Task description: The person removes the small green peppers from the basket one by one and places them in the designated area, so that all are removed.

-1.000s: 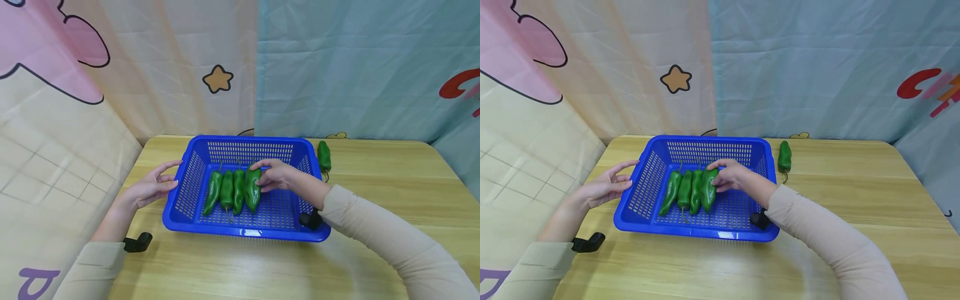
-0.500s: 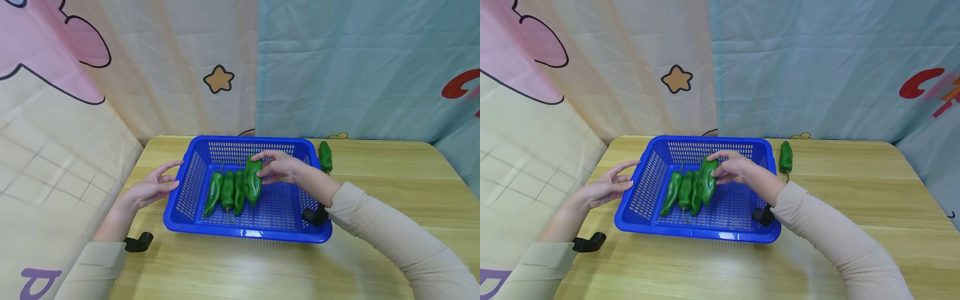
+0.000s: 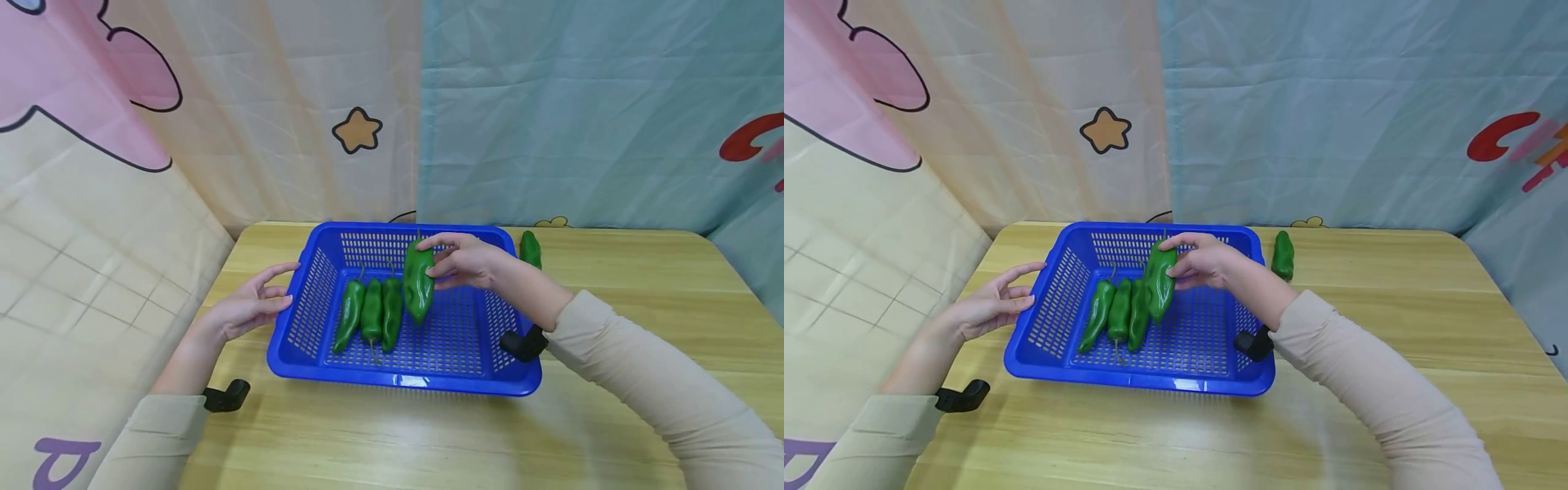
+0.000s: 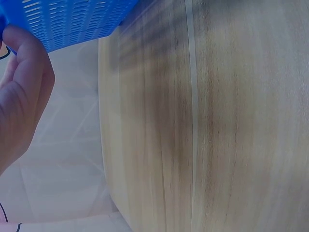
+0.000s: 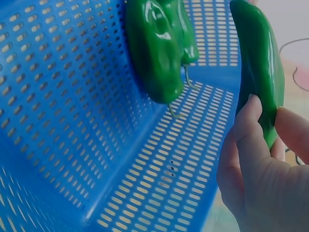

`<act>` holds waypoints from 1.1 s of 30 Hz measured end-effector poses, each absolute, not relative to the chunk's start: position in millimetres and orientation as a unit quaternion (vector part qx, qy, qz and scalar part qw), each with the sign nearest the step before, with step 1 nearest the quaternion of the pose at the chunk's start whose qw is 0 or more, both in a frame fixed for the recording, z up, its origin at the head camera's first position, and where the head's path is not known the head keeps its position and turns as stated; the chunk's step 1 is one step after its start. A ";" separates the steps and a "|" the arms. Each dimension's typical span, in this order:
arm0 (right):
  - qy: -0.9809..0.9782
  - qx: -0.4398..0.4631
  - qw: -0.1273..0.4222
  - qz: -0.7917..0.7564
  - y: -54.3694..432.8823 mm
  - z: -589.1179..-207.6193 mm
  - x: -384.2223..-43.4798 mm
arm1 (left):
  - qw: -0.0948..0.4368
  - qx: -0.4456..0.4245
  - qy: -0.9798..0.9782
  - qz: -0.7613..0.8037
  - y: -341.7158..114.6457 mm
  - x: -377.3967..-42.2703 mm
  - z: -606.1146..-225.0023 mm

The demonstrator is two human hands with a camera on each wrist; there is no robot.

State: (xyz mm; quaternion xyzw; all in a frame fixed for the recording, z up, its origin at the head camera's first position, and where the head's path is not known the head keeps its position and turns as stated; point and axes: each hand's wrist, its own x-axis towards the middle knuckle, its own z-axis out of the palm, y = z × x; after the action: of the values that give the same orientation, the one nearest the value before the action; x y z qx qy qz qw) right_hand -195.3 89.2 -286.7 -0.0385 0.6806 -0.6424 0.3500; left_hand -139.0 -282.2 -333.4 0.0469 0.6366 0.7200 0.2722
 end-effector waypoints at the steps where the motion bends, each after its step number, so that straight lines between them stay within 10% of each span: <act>1: 0.680 -0.039 0.349 -0.643 90.4 -285.4 -195.8 | 0.272 0.047 0.637 0.720 -282.0 -139.1 -333.5; 33: 0.629 -0.032 0.313 -0.711 139.4 -250.5 -200.6 | 0.278 0.045 0.621 0.731 -282.9 -140.3 -336.3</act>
State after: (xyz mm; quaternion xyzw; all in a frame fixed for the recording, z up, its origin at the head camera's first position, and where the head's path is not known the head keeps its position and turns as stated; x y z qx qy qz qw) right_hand -200.6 139.4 -250.5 -0.0317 0.6290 -0.7112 0.3125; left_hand -140.3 -282.9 -336.3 0.0450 0.6212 0.7311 0.2785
